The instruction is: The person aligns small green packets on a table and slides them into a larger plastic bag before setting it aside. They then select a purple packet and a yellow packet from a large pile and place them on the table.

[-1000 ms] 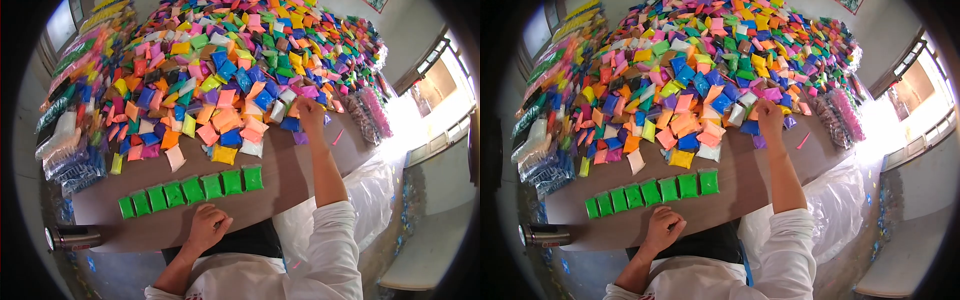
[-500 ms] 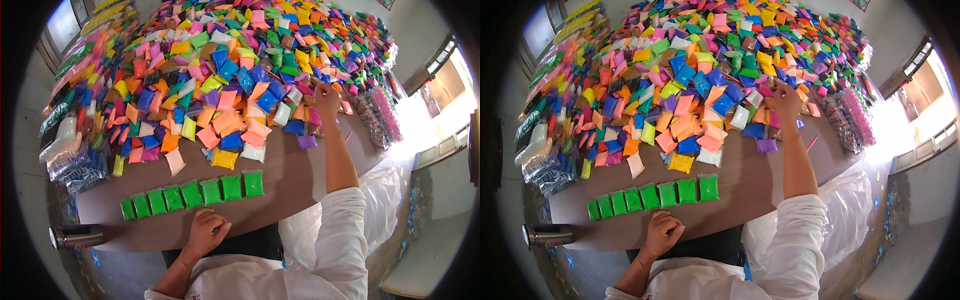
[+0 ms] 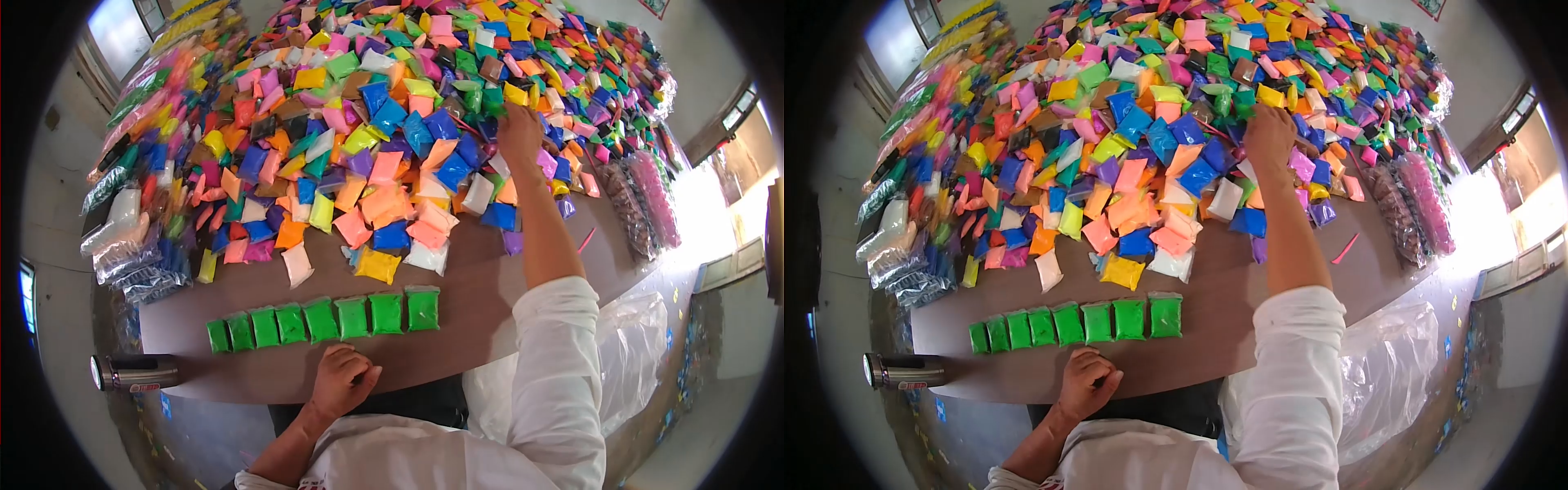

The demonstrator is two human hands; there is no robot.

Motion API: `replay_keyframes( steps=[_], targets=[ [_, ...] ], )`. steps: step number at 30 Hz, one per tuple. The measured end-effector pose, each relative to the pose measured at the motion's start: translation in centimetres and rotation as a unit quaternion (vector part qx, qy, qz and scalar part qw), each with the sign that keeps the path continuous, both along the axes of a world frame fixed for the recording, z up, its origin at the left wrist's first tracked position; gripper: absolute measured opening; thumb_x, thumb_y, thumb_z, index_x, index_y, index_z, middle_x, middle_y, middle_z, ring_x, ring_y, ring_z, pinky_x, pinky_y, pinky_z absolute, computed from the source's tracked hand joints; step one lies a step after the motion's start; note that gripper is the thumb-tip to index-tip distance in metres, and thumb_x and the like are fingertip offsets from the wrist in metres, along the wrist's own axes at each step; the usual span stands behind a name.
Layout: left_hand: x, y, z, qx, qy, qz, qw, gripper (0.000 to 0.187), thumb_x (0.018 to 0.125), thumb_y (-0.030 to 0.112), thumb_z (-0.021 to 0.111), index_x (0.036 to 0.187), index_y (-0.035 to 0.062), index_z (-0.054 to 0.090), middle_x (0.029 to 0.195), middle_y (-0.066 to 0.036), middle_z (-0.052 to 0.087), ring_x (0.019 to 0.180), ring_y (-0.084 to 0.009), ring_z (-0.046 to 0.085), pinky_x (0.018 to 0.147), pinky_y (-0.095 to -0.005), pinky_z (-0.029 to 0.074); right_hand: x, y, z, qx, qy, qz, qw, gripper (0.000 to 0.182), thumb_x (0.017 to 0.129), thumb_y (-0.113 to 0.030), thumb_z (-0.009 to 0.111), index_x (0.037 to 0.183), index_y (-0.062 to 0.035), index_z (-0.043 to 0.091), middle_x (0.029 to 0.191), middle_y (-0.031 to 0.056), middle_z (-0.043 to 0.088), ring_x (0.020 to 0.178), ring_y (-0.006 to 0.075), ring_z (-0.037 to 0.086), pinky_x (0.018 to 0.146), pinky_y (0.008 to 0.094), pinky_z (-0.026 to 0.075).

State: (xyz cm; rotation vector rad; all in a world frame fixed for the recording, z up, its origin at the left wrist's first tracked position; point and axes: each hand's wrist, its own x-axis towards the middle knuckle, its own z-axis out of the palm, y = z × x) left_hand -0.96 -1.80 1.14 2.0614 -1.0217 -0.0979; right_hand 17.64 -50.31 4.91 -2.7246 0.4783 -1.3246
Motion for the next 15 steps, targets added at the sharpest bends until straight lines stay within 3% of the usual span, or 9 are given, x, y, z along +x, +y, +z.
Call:
replay_keyframes(
  steps=[2, 3, 4, 5, 8, 11, 13, 15],
  targets=[
    [0.0, 0.0, -0.1, -0.004, -0.008, 0.008, 1.000, 0.015, 0.081, 0.012, 0.078, 0.074, 0.0078, 0.065, 0.075, -0.003, 0.067, 0.077, -0.0257, 0.065, 0.090, -0.0422, 0.051, -1.4, 0.7, 1.4, 0.097, 0.003, -0.007, 0.995, 0.035, 0.092, -0.016, 0.065, 0.125, -0.0042, 0.062, 0.115, 0.0132, 0.070, 0.110, 0.0314, 0.065, 0.094, 0.0428, 0.051],
    [-0.1, 0.0, -0.2, -0.007, -0.010, 0.011, 1.000, 0.015, 0.081, 0.013, 0.077, 0.074, 0.0075, 0.065, 0.075, -0.003, 0.067, 0.077, -0.0260, 0.065, 0.090, -0.0422, 0.051, -2.6, 1.5, 1.9, 0.274, -0.023, 0.104, 0.956, 0.033, 0.095, -0.017, 0.063, 0.125, -0.0025, 0.062, 0.114, 0.0126, 0.070, 0.107, 0.0287, 0.066, 0.092, 0.0404, 0.052],
    [-0.2, 0.1, -0.3, -0.006, -0.008, 0.009, 1.000, 0.015, 0.082, 0.013, 0.077, 0.074, 0.0072, 0.065, 0.075, -0.004, 0.067, 0.077, -0.0266, 0.065, 0.090, -0.0423, 0.051, -4.3, 2.7, 2.1, 0.439, -0.046, 0.207, 0.873, 0.031, 0.098, -0.018, 0.061, 0.125, -0.0008, 0.062, 0.113, 0.0121, 0.070, 0.104, 0.0259, 0.067, 0.090, 0.0381, 0.052],
    [0.0, 0.2, -0.4, -0.006, -0.006, 0.005, 1.000, 0.016, 0.082, 0.014, 0.077, 0.075, 0.0069, 0.065, 0.075, -0.004, 0.067, 0.077, -0.0272, 0.065, 0.089, -0.0425, 0.051, -6.0, 3.8, 2.0, 0.586, -0.069, 0.299, 0.750, 0.030, 0.101, -0.018, 0.059, 0.124, 0.0008, 0.061, 0.112, 0.0115, 0.070, 0.102, 0.0231, 0.068, 0.088, 0.0358, 0.053],
    [0.2, 0.3, -0.3, -0.011, -0.008, -0.001, 1.000, 0.019, 0.083, 0.016, 0.077, 0.074, 0.0072, 0.063, 0.074, -0.005, 0.066, 0.077, -0.0291, 0.064, 0.088, -0.0413, 0.050, -10.4, 6.9, 0.5, 0.616, -0.036, 0.339, 0.710, 0.030, 0.105, -0.020, 0.054, 0.123, 0.0029, 0.061, 0.110, 0.0085, 0.069, 0.099, 0.0164, 0.067, 0.086, 0.0319, 0.053],
    [0.2, 0.2, 0.0, -0.018, -0.006, -0.003, 1.000, 0.021, 0.084, 0.018, 0.076, 0.074, 0.0070, 0.062, 0.074, -0.006, 0.065, 0.077, -0.0301, 0.063, 0.088, -0.0410, 0.050, -14.0, 11.2, 0.0, 0.660, -0.038, 0.378, 0.648, 0.030, 0.106, -0.021, 0.052, 0.123, 0.0028, 0.061, 0.110, 0.0073, 0.068, 0.097, 0.0147, 0.066, 0.084, 0.0307, 0.053],
    [0.4, 0.2, 0.0, -0.022, 0.006, -0.015, 1.000, 0.022, 0.086, 0.020, 0.075, 0.074, 0.0066, 0.062, 0.074, -0.006, 0.065, 0.077, -0.0302, 0.063, 0.089, -0.0417, 0.049, -16.2, 14.1, 0.1, 0.636, -0.012, 0.379, 0.672, 0.028, 0.105, -0.021, 0.055, 0.123, -0.0001, 0.062, 0.110, 0.0063, 0.068, 0.096, 0.0138, 0.065, 0.083, 0.0294, 0.052],
    [0.5, 0.6, 0.0, -0.025, 0.034, -0.034, 0.999, 0.025, 0.089, 0.024, 0.072, 0.075, 0.0062, 0.062, 0.074, -0.007, 0.066, 0.077, -0.0301, 0.063, 0.090, -0.0427, 0.048, -18.4, 16.7, -0.1, 0.624, 0.087, 0.361, 0.687, 0.028, 0.104, -0.021, 0.057, 0.125, -0.0021, 0.062, 0.111, 0.0048, 0.068, 0.096, 0.0134, 0.065, 0.083, 0.0287, 0.052]
  ],
)
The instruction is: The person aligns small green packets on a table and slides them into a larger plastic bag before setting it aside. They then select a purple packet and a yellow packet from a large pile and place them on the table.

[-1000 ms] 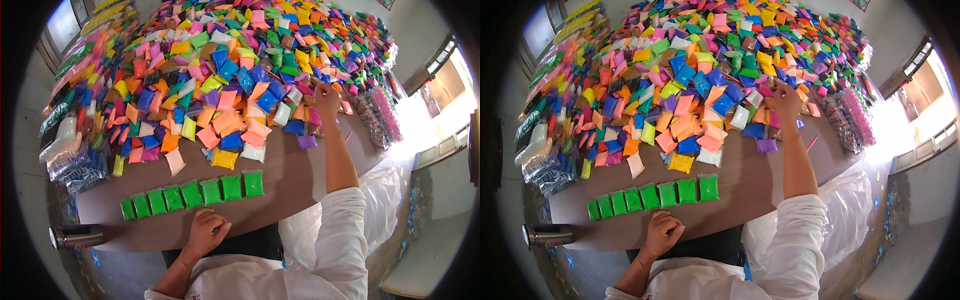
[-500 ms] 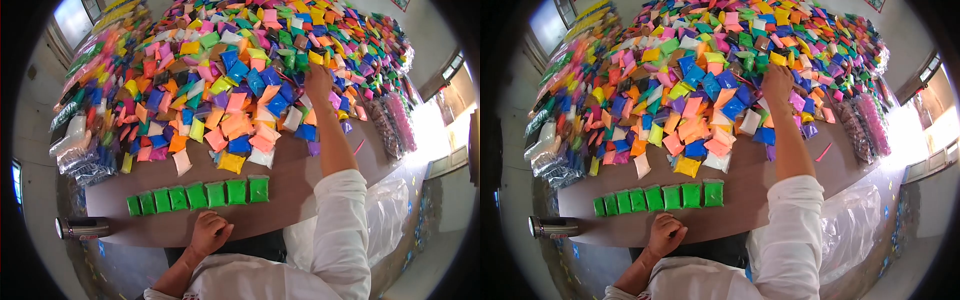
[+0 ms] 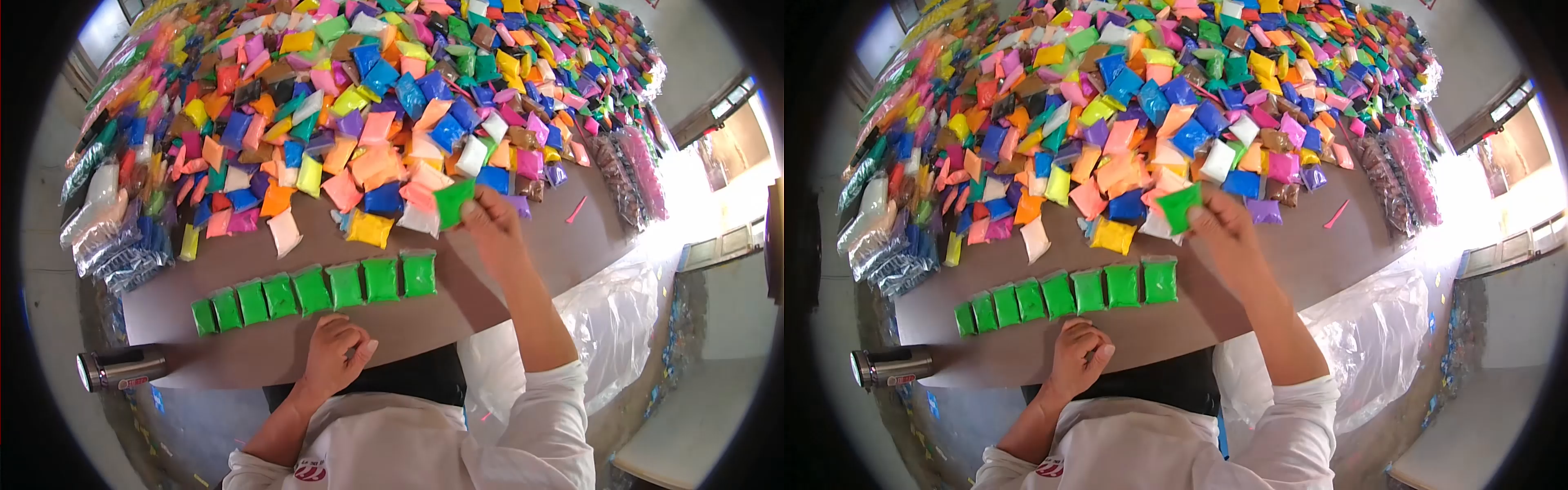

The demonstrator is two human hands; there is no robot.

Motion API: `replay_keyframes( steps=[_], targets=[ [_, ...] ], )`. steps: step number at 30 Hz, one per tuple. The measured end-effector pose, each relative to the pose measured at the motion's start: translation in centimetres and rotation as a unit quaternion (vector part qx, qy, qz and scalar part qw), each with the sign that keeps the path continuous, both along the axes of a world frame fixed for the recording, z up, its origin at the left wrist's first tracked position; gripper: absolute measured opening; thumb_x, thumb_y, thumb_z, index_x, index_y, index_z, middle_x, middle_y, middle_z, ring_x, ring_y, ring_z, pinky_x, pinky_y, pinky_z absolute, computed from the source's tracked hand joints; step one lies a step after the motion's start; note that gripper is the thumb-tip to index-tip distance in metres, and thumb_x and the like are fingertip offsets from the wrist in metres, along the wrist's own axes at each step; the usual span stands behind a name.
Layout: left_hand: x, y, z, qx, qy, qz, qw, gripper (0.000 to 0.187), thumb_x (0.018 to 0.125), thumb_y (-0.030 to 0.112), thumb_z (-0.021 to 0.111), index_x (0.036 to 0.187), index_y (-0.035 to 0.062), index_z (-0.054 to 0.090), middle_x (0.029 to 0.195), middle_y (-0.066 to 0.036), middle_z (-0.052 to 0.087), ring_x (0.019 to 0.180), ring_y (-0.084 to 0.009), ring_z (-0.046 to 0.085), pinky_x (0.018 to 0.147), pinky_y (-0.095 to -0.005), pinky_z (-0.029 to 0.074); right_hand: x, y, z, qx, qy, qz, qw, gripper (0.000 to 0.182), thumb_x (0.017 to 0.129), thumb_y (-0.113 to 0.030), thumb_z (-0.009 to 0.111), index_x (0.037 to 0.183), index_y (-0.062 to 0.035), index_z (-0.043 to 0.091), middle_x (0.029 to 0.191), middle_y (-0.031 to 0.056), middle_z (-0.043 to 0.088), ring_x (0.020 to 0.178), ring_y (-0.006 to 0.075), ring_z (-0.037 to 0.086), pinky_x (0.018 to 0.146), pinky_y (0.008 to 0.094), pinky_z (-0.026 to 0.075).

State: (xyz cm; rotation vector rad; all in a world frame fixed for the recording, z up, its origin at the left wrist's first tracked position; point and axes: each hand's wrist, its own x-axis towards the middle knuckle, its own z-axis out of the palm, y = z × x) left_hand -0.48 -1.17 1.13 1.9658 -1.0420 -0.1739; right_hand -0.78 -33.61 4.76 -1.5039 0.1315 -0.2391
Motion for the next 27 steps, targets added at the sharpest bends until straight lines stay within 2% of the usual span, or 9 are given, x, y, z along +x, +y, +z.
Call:
replay_keyframes(
  steps=[1, 3, 6, 9, 12, 15, 21, 24, 27],
  targets=[
    [-0.1, 0.3, -0.1, -0.008, 0.014, -0.002, 1.000, 0.026, 0.091, 0.026, 0.070, 0.076, 0.0061, 0.063, 0.076, -0.007, 0.066, 0.078, -0.0303, 0.063, 0.091, -0.0433, 0.048, -1.1, 1.4, 0.0, -0.028, 0.037, 0.024, 0.999, 0.029, 0.103, -0.021, 0.058, 0.126, -0.0032, 0.062, 0.111, 0.0040, 0.068, 0.097, 0.0132, 0.064, 0.083, 0.0284, 0.052],
    [0.1, 0.4, -0.2, -0.028, 0.038, -0.007, 0.999, 0.029, 0.095, 0.030, 0.064, 0.079, 0.0059, 0.064, 0.078, -0.007, 0.067, 0.079, -0.0307, 0.063, 0.092, -0.0445, 0.047, -2.9, 5.7, 0.6, -0.188, -0.010, 0.017, 0.982, 0.024, 0.099, -0.013, 0.063, 0.120, -0.0026, 0.066, 0.106, 0.0108, 0.071, 0.097, 0.0204, 0.067, 0.084, 0.0326, 0.052],
    [0.2, 0.8, -0.4, -0.082, 0.085, -0.019, 0.993, 0.033, 0.100, 0.033, 0.056, 0.084, 0.0056, 0.064, 0.081, -0.008, 0.067, 0.081, -0.0312, 0.063, 0.095, -0.0449, 0.046, -4.3, 9.4, -0.3, -0.304, -0.120, 0.038, 0.944, 0.024, 0.100, -0.013, 0.063, 0.120, -0.0022, 0.067, 0.112, 0.0094, 0.069, 0.097, 0.0207, 0.067, 0.084, 0.0305, 0.052],
    [0.2, 1.2, 0.1, -0.137, 0.147, -0.026, 0.979, 0.037, 0.103, 0.034, 0.049, 0.087, 0.0049, 0.065, 0.082, -0.009, 0.067, 0.081, -0.0308, 0.063, 0.098, -0.0446, 0.044, -5.1, 11.7, -1.1, -0.238, -0.085, 0.062, 0.965, 0.021, 0.098, -0.010, 0.065, 0.116, -0.0013, 0.069, 0.112, 0.0134, 0.069, 0.101, 0.0259, 0.067, 0.087, 0.0325, 0.052],
    [0.6, 2.0, -0.8, -0.140, 0.177, -0.054, 0.973, 0.045, 0.107, 0.041, 0.043, 0.091, 0.0036, 0.062, 0.084, -0.009, 0.066, 0.094, -0.0269, 0.061, 0.099, -0.0427, 0.041, -5.4, 13.3, -0.8, -0.180, -0.013, 0.100, 0.979, 0.020, 0.096, -0.010, 0.067, 0.114, -0.0013, 0.070, 0.113, 0.0132, 0.069, 0.105, 0.0266, 0.067, 0.089, 0.0327, 0.052],
    [0.3, 2.1, -0.5, -0.130, 0.154, -0.012, 0.979, 0.048, 0.106, 0.042, 0.045, 0.085, 0.0021, 0.063, 0.081, -0.011, 0.065, 0.087, -0.0340, 0.060, 0.101, -0.0454, 0.042, -5.8, 14.8, -1.2, -0.221, -0.034, 0.108, 0.969, 0.017, 0.093, -0.002, 0.067, 0.110, -0.0021, 0.071, 0.120, 0.0135, 0.067, 0.109, 0.0266, 0.067, 0.091, 0.0332, 0.052],
    [-0.5, 2.0, -1.5, -0.202, 0.237, 0.052, 0.949, 0.048, 0.104, 0.041, 0.052, 0.081, 0.0001, 0.062, 0.075, -0.012, 0.059, 0.084, -0.0313, 0.057, 0.095, -0.0437, 0.044, -6.0, 15.1, -1.0, -0.261, -0.112, 0.068, 0.956, 0.029, 0.081, 0.019, 0.059, 0.099, -0.0011, 0.070, 0.137, 0.0171, 0.057, 0.109, 0.0281, 0.068, 0.088, 0.0325, 0.055],
    [0.4, 2.5, -1.3, -0.092, 0.211, -0.001, 0.973, 0.044, 0.102, 0.038, 0.058, 0.082, 0.0003, 0.062, 0.073, -0.011, 0.056, 0.083, -0.0294, 0.057, 0.090, -0.0423, 0.045, -6.5, 16.1, -2.0, -0.206, -0.126, 0.028, 0.970, 0.033, 0.078, 0.020, 0.057, 0.099, -0.0015, 0.069, 0.137, 0.0176, 0.058, 0.115, 0.0281, 0.066, 0.091, 0.0319, 0.054],
    [0.3, 2.0, -1.7, -0.125, 0.156, 0.008, 0.980, 0.040, 0.100, 0.036, 0.061, 0.080, 0.0011, 0.061, 0.072, -0.010, 0.056, 0.082, -0.0294, 0.057, 0.085, -0.0425, 0.046, -7.1, 16.9, -2.5, -0.172, -0.097, -0.028, 0.980, 0.032, 0.086, 0.016, 0.059, 0.111, -0.0017, 0.068, 0.136, 0.0152, 0.059, 0.120, 0.0246, 0.063, 0.095, 0.0315, 0.052]
  ],
)
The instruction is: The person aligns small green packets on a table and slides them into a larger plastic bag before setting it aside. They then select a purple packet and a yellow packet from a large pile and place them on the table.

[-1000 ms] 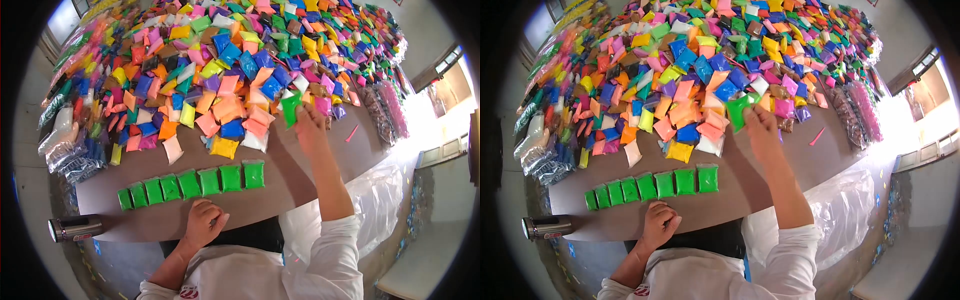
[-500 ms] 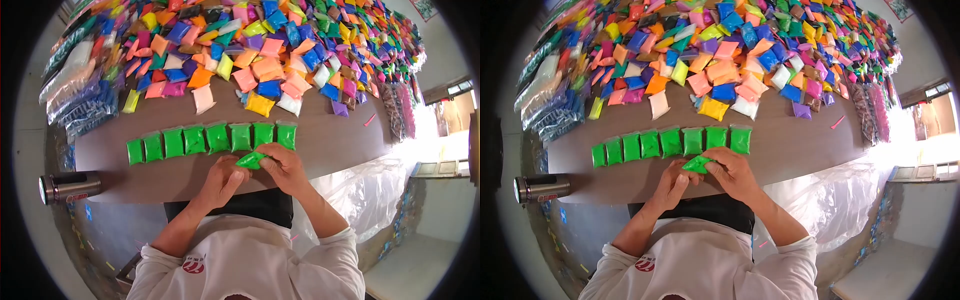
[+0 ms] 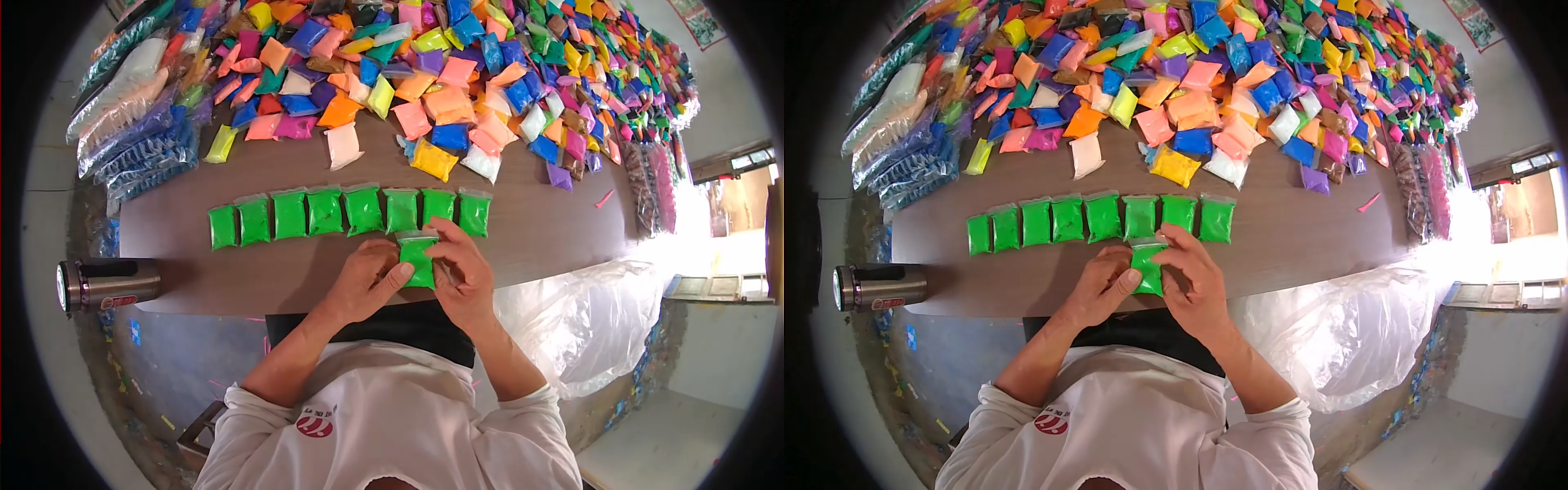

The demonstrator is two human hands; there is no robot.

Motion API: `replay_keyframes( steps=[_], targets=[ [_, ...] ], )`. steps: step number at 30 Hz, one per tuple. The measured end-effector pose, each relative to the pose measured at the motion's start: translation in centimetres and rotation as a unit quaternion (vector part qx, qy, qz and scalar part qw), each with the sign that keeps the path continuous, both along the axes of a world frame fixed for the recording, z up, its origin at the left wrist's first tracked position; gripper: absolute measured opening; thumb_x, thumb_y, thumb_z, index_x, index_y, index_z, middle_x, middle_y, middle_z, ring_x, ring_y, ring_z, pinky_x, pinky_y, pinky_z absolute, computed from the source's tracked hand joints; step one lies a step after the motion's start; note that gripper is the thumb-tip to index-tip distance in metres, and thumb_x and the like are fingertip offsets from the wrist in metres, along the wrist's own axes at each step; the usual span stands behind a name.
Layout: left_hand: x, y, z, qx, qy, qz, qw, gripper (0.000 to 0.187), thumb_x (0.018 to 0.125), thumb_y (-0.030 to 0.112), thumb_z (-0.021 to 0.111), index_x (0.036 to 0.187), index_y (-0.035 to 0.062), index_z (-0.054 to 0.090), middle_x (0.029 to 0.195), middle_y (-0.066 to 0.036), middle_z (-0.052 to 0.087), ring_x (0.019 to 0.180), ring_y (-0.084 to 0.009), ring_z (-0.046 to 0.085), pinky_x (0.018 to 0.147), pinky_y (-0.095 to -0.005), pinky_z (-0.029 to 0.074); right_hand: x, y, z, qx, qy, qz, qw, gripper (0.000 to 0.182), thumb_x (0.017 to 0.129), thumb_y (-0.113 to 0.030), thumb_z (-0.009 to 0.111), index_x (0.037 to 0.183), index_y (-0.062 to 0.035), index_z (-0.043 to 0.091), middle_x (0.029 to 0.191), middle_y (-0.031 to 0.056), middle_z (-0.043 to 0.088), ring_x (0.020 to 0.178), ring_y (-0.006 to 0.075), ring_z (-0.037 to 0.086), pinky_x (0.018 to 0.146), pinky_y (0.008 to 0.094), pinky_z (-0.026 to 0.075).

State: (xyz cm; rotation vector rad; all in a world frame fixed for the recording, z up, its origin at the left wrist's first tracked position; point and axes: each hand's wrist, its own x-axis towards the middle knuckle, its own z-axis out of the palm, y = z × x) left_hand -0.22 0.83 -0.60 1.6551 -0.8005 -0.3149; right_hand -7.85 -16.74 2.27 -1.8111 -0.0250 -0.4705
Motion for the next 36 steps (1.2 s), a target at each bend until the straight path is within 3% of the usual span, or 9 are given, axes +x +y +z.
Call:
replay_keyframes(
  steps=[3, 6, 12, 18, 24, 27, 29, 35, 36],
  targets=[
    [0.1, -0.2, 0.5, 0.028, -0.051, -0.013, 0.998, 0.037, 0.098, 0.035, 0.065, 0.080, 0.0020, 0.061, 0.071, -0.010, 0.056, 0.080, -0.0319, 0.058, 0.088, -0.0429, 0.047, -1.2, 0.8, 0.1, 0.263, 0.083, -0.023, 0.961, 0.031, 0.094, 0.006, 0.062, 0.124, -0.0001, 0.063, 0.131, 0.0116, 0.062, 0.119, 0.0188, 0.061, 0.095, 0.0303, 0.050],
    [0.3, -0.4, 0.8, 0.042, -0.095, -0.027, 0.994, 0.036, 0.095, 0.035, 0.069, 0.079, 0.0027, 0.061, 0.071, -0.010, 0.057, 0.077, -0.0337, 0.058, 0.091, -0.0431, 0.047, -2.0, -0.4, -1.5, 0.363, 0.110, 0.013, 0.925, 0.033, 0.099, -0.003, 0.063, 0.131, 0.0030, 0.060, 0.123, 0.0076, 0.064, 0.111, 0.0131, 0.060, 0.092, 0.0277, 0.050],
    [0.0, -0.7, 0.1, 0.056, -0.122, -0.018, 0.991, 0.037, 0.091, 0.036, 0.072, 0.079, 0.0033, 0.062, 0.072, -0.009, 0.058, 0.077, -0.0318, 0.060, 0.093, -0.0442, 0.047, -2.5, 0.1, -1.6, 0.298, 0.182, 0.017, 0.937, 0.032, 0.098, -0.008, 0.068, 0.128, 0.0034, 0.061, 0.107, 0.0041, 0.070, 0.095, 0.0088, 0.063, 0.084, 0.0238, 0.052],
    [0.1, -0.6, 0.8, 0.057, -0.090, -0.032, 0.994, 0.034, 0.093, 0.034, 0.070, 0.083, 0.0022, 0.065, 0.080, -0.011, 0.065, 0.084, -0.0324, 0.064, 0.098, -0.0452, 0.046, -2.3, 1.1, -1.7, 0.324, 0.105, -0.032, 0.940, 0.030, 0.098, -0.011, 0.069, 0.123, 0.0033, 0.063, 0.105, 0.0038, 0.070, 0.092, 0.0088, 0.064, 0.082, 0.0244, 0.053],
    [0.3, -0.6, 0.2, 0.048, -0.143, -0.035, 0.988, 0.031, 0.093, 0.031, 0.069, 0.081, 0.0035, 0.065, 0.079, -0.009, 0.064, 0.082, -0.0310, 0.063, 0.097, -0.0440, 0.046, -2.6, 0.2, -1.4, 0.308, 0.226, 0.019, 0.924, 0.029, 0.098, -0.018, 0.070, 0.118, 0.0018, 0.065, 0.100, 0.0005, 0.068, 0.086, 0.0060, 0.059, 0.076, 0.0232, 0.050],
    [0.0, -0.7, 0.3, 0.060, -0.095, -0.033, 0.993, 0.029, 0.093, 0.030, 0.069, 0.083, 0.0031, 0.065, 0.083, -0.008, 0.068, 0.083, -0.0294, 0.064, 0.099, -0.0446, 0.046, -3.4, -2.2, -0.2, 0.137, 0.172, -0.093, 0.971, 0.024, 0.097, -0.018, 0.072, 0.112, -0.0003, 0.069, 0.095, -0.0019, 0.066, 0.082, 0.0043, 0.055, 0.071, 0.0217, 0.046],
    [0.0, -0.8, 0.5, 0.055, -0.102, -0.033, 0.993, 0.026, 0.092, 0.027, 0.070, 0.082, 0.0038, 0.065, 0.082, -0.006, 0.068, 0.081, -0.0275, 0.064, 0.098, -0.0444, 0.046, -2.7, -4.3, 1.2, 0.200, 0.099, -0.170, 0.960, 0.021, 0.095, -0.018, 0.072, 0.109, -0.0020, 0.070, 0.091, -0.0037, 0.064, 0.078, 0.0041, 0.053, 0.068, 0.0217, 0.044],
    [-0.2, -1.0, 1.2, 0.072, -0.127, -0.028, 0.989, 0.017, 0.088, 0.018, 0.073, 0.080, 0.0056, 0.065, 0.079, -0.004, 0.067, 0.077, -0.0251, 0.064, 0.096, -0.0435, 0.046, -0.9, -11.1, 0.9, -0.022, 0.233, -0.254, 0.938, 0.025, 0.093, -0.021, 0.074, 0.104, 0.0006, 0.070, 0.081, -0.0016, 0.066, 0.074, 0.0058, 0.052, 0.065, 0.0259, 0.044],
    [-0.1, -1.0, 1.2, 0.074, -0.130, -0.025, 0.988, 0.016, 0.088, 0.017, 0.073, 0.080, 0.0058, 0.065, 0.079, -0.004, 0.067, 0.077, -0.0250, 0.063, 0.095, -0.0433, 0.046, -0.5, -11.3, 0.4, -0.023, 0.201, -0.256, 0.945, 0.027, 0.092, -0.023, 0.074, 0.103, 0.0008, 0.069, 0.079, 0.0002, 0.066, 0.073, 0.0077, 0.053, 0.065, 0.0273, 0.045]
  ],
)
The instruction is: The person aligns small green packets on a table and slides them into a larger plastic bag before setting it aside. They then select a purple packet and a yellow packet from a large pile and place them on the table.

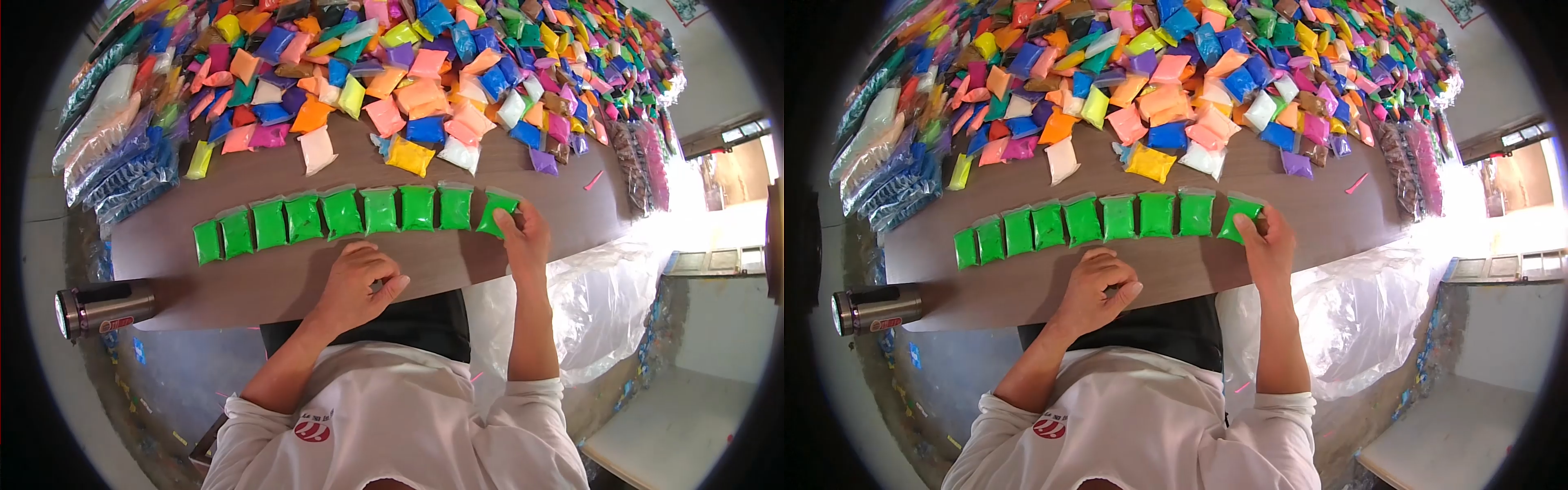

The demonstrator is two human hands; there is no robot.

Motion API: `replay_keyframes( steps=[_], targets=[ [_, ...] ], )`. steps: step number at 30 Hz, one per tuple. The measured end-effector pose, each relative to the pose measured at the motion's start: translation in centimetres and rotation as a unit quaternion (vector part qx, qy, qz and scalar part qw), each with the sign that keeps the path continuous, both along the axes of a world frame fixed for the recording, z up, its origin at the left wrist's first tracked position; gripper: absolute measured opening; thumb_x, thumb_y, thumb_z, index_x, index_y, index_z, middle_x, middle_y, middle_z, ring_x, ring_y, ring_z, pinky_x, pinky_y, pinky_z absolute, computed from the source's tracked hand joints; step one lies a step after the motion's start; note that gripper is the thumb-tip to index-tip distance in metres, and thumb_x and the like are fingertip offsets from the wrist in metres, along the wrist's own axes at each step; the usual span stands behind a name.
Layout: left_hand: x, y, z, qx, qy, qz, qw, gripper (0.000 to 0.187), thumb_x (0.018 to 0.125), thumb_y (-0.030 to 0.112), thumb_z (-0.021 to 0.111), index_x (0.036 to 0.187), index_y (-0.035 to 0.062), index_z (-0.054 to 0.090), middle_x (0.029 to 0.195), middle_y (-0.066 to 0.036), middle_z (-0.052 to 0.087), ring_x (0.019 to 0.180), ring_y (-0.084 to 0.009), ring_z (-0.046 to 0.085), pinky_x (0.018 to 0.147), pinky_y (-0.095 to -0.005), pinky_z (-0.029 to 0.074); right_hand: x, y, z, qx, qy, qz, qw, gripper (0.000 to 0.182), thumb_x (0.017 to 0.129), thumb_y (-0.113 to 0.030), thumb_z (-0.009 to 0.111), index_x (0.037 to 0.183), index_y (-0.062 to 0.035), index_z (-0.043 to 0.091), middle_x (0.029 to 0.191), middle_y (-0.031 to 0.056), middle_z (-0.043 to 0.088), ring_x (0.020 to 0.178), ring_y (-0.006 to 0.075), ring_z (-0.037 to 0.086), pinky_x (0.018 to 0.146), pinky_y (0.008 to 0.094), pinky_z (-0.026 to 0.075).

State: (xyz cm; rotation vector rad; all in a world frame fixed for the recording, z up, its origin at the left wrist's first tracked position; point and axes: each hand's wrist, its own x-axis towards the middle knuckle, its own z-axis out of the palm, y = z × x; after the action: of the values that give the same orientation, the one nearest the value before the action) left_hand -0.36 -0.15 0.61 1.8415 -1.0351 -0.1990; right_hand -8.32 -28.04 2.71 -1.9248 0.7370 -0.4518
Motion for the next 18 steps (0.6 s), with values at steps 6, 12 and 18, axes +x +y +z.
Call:
replay_keyframes(
  steps=[6, 12, 18],
  targets=[
    [-0.1, -0.1, -0.1, -0.002, -0.008, 0.011, 1.000, 0.018, 0.086, 0.017, 0.075, 0.077, 0.0056, 0.065, 0.079, -0.004, 0.067, 0.077, -0.0253, 0.063, 0.094, -0.0415, 0.047, 0.8, -0.3, -1.7, -0.177, 0.044, 0.033, 0.983, 0.038, 0.089, -0.033, 0.077, 0.104, -0.0003, 0.066, 0.079, 0.0119, 0.065, 0.068, 0.0233, 0.057, 0.065, 0.0373, 0.046],
    [-0.1, -0.1, -0.3, -0.003, -0.009, 0.009, 1.000, 0.018, 0.086, 0.017, 0.075, 0.076, 0.0057, 0.065, 0.081, -0.003, 0.069, 0.079, -0.0254, 0.064, 0.094, -0.0418, 0.048, 1.2, -0.7, -0.9, -0.156, 0.136, 0.038, 0.978, 0.046, 0.087, -0.035, 0.078, 0.117, -0.0031, 0.066, 0.090, 0.0147, 0.067, 0.083, 0.0295, 0.065, 0.074, 0.0410, 0.050],
    [0.0, -0.1, -0.2, -0.013, -0.012, 0.010, 1.000, 0.017, 0.085, 0.016, 0.075, 0.076, 0.0060, 0.065, 0.081, -0.003, 0.069, 0.078, -0.0252, 0.064, 0.094, -0.0420, 0.048, 1.0, -1.0, -1.2, -0.215, 0.057, 0.024, 0.975, 0.056, 0.088, -0.033, 0.078, 0.134, -0.0069, 0.062, 0.127, 0.0199, 0.061, 0.116, 0.0366, 0.060, 0.097, 0.0442, 0.049]
  ],
)
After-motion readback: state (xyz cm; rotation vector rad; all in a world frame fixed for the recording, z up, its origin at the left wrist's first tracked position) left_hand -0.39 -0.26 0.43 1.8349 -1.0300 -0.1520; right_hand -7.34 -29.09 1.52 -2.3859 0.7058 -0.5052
